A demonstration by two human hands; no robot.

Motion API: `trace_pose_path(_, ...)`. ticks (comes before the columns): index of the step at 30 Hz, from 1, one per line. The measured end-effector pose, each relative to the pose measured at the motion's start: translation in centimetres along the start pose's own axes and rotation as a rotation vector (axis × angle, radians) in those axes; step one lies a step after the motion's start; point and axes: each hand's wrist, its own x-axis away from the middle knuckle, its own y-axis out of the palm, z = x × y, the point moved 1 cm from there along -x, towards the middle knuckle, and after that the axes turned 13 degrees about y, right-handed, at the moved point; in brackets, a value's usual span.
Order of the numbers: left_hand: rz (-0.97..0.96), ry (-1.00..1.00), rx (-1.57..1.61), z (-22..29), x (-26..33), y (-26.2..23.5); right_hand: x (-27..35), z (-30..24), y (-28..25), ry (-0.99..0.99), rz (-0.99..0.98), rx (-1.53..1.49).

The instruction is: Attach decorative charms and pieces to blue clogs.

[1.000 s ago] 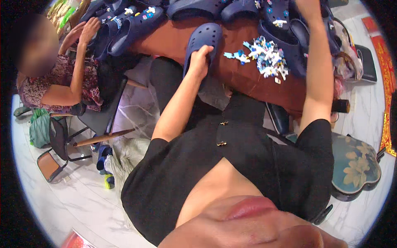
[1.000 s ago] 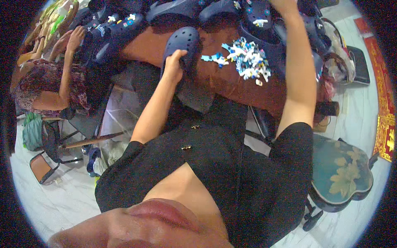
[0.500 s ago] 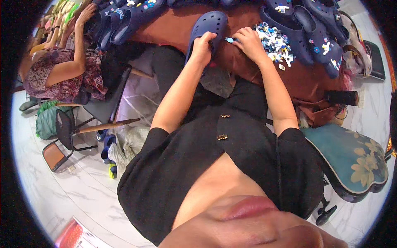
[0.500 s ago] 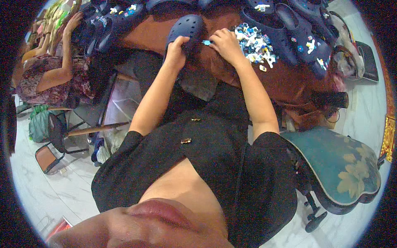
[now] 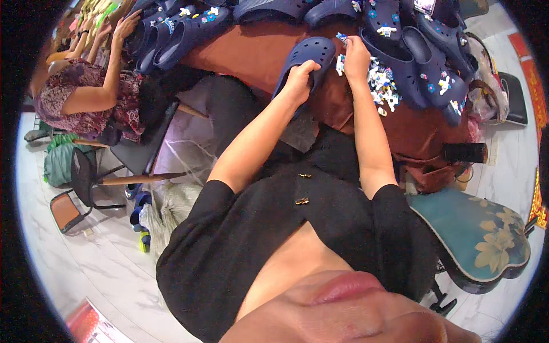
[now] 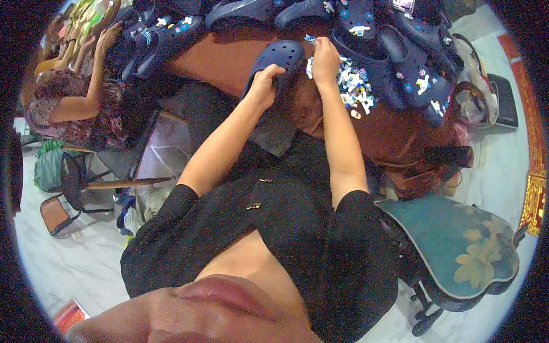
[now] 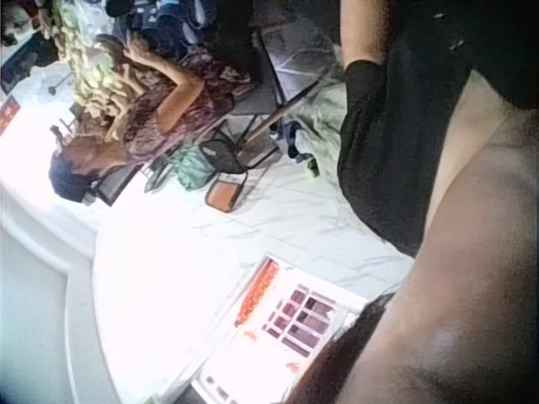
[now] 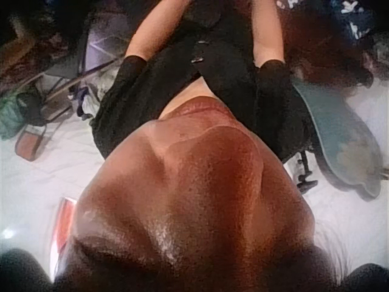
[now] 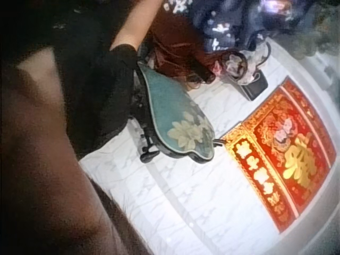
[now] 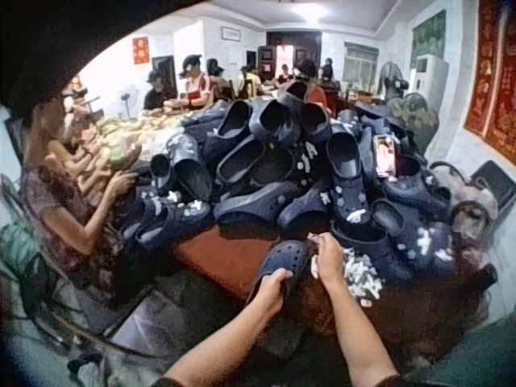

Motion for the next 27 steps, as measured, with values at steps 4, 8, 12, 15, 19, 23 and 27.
trace_pose_path(4, -0.102, -0.049, 0.108, 0.3, 0.3, -0.3, -2.5, -1.3, -0.2, 0.168, -0.199, -0.260)
trace_pose_path(8, -0.157, -0.055, 0.169, 0.8, 0.6, -0.7, -3.1, -2.6, 1.2, 0.232, -0.595, -0.363)
trace_pose_path(12, -0.240, -0.039, 0.233, 1.2, 0.7, -1.0, -2.6, -3.6, 2.2, -0.087, -0.463, -0.171)
trace_pose_path(15, -0.246, -0.030, 0.183, 1.2, 0.9, -1.3, -1.6, -3.8, 2.3, 0.072, -0.556, -0.269)
trace_pose_path(19, -0.286, -0.047, 0.227, 1.0, 0.7, -1.4, -0.9, -4.2, 2.0, 0.297, -0.641, -0.421)
trace_pose_path(23, -0.294, -0.041, 0.248, 0.7, 0.4, -1.6, -0.6, -4.1, 1.6, 0.330, -0.651, -0.524)
trace_pose_path(27, -0.283, -0.119, 0.296, 0.6, 0.3, -1.8, -0.6, -3.2, 2.2, 0.301, -0.629, -0.543)
